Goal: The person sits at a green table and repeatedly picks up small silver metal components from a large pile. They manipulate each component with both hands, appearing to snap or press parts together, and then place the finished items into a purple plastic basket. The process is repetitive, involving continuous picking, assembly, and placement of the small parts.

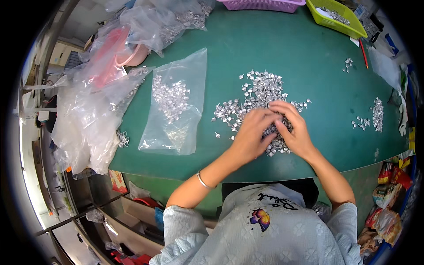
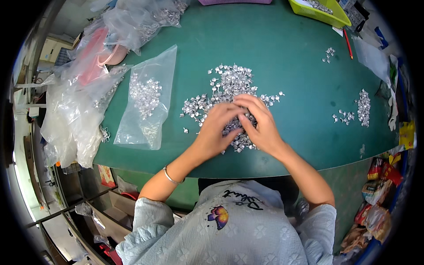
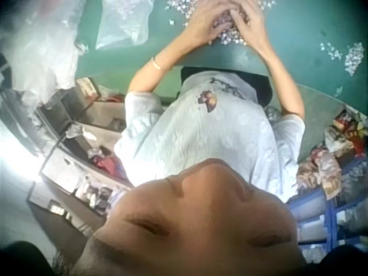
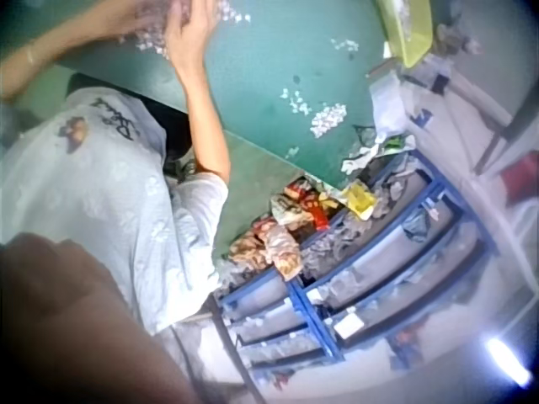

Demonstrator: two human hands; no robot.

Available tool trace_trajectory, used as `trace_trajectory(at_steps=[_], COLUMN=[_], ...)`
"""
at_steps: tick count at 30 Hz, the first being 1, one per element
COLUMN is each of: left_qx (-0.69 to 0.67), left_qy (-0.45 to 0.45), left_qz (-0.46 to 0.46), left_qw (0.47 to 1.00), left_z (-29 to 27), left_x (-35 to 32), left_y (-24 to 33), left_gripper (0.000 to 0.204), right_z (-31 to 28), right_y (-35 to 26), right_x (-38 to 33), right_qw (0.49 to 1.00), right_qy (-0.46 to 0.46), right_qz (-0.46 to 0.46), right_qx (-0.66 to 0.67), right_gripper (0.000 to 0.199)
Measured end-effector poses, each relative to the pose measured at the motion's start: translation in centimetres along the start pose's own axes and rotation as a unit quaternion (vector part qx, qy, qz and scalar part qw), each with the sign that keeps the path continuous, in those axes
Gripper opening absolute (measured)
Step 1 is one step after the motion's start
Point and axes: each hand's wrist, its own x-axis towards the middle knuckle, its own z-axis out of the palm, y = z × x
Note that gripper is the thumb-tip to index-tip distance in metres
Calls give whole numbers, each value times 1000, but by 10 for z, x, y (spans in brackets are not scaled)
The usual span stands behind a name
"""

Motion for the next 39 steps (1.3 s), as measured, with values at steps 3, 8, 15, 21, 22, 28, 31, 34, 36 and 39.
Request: trace_trajectory(at_steps=[3, 8, 15, 21, 22, 28, 31, 34, 36, 39], left_qx=[-10, -66, 168, 25, 20, -111, -96, -100, -103, -129], left_qy=[-35, -28, 169, 85, 71, 33, 8, -14, -13, -22], left_qz=[39, 23, -35, -169, -164, -199, -181, -153, -129, -102], left_qw=[999, 997, 970, 982, 984, 973, 979, 983, 986, 986], left_z=[2, -14, -18, -5, -2, -7, -9, -15, -15, -20], left_x=[-14, -27, 32, 62, 61, 56, 47, 37, 30, 20], left_y=[6, 2, -45, -63, -62, -47, -33, -25, -20, -11], left_gripper=[40, 30, 34, 39, 40, 47, 51, 54, 56, 59], right_z=[-9, -29, -37, -9, -4, 4, 2, 1, 2, 2], right_y=[-5, 1, 32, 60, 57, 39, 33, 19, 12, 4], right_x=[-14, -30, 40, 73, 71, 69, 60, 50, 41, 23], right_qw=[997, 986, 987, 981, 982, 968, 968, 962, 970, 986], right_qy=[-59, -155, 74, 46, 40, 25, 6, 7, 6, 4], right_qz=[-31, -53, 139, 185, 182, 228, 228, 237, 208, 137], right_qx=[-32, -15, 26, 24, 17, 105, 100, 138, 123, 96], right_gripper=[29, 26, 30, 33, 32, 31, 33, 34, 33, 31])
